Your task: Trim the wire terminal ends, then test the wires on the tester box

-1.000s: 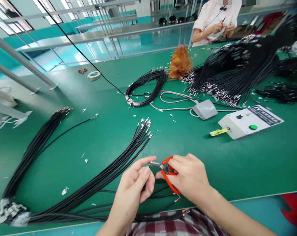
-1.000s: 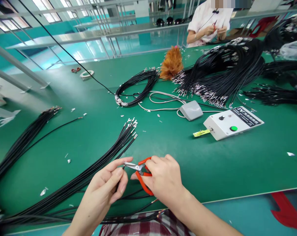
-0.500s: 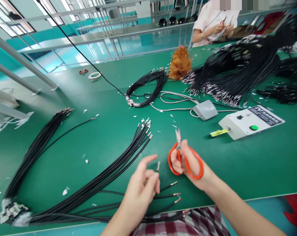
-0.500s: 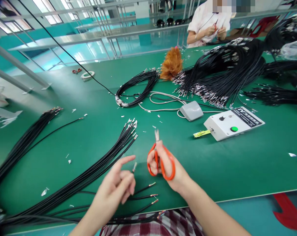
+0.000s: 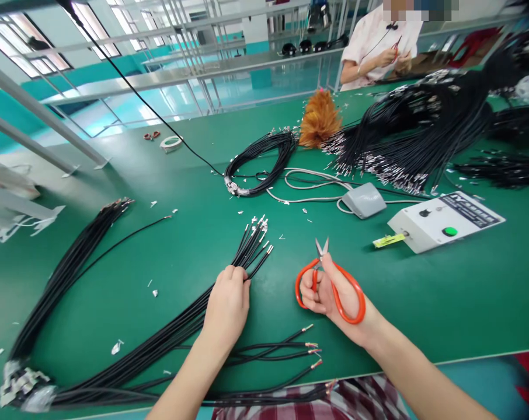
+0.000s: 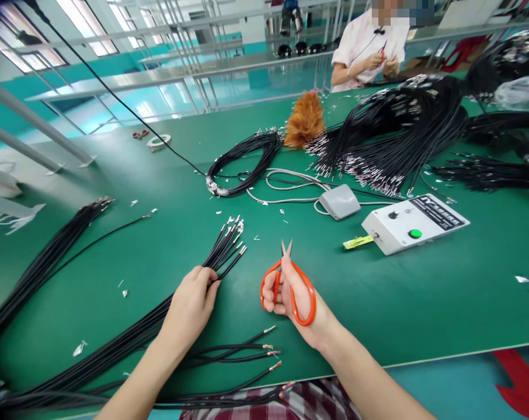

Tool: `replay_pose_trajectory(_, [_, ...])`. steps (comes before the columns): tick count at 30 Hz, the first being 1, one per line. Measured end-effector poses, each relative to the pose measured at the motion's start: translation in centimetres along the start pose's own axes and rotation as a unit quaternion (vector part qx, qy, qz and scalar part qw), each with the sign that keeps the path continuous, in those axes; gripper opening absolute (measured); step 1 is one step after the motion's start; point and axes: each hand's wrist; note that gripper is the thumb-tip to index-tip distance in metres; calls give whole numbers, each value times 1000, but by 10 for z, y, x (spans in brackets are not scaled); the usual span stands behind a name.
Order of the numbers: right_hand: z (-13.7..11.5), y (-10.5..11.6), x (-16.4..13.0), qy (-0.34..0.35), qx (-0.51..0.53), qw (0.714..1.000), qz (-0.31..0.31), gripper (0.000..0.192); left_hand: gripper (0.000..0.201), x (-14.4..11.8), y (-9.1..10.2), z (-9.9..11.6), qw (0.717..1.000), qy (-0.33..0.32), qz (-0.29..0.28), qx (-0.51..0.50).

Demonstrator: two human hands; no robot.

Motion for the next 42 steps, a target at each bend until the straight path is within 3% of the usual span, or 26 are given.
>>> replay_pose_trajectory(6, [6,1,-2,15,-65,997,45,51,6,-7,0,0,999,1,15,-39])
replay_pose_trajectory(11, [5,-2,-2,23,-77,995,60,50,11,-7,2,4,996,0,30,-82])
replay_pose_trajectory(15, [0,-7,-5,50,-119,989,76,44,10,-8,7,15,993,3,51,-106])
replay_pose_trajectory(19, [-2,-11,-4,94,-163,976,113,25,7,-17,13,34,987,5,61,-145])
replay_pose_trajectory(22, [-2,-14,-4,123,-140,973,134,19,13,-26,18,52,973,-9,3,-229])
replay_pose_trajectory(26, [-3,-19,-9,146,-118,977,99,17,16,-35,21,69,946,-15,-66,-318])
replay_pose_trajectory(31, [-1,-22,-17,126,-83,985,81,20,11,-40,17,74,935,24,-63,-348])
replay_pose_trajectory(39, [24,-28,-19,135,-50,983,115,19,11,-47,12,72,899,94,-27,-428])
replay_pose_trajectory(42, [29,-27,-19,118,-31,986,116,19,10,-46,12,72,901,96,-23,-424])
Point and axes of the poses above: each hand's wrist, its own x-axis towards the middle knuckle, its own y-axis out of the back of the hand, z = x × y, and after that the axes turned 11 degrees about -x, right-handed
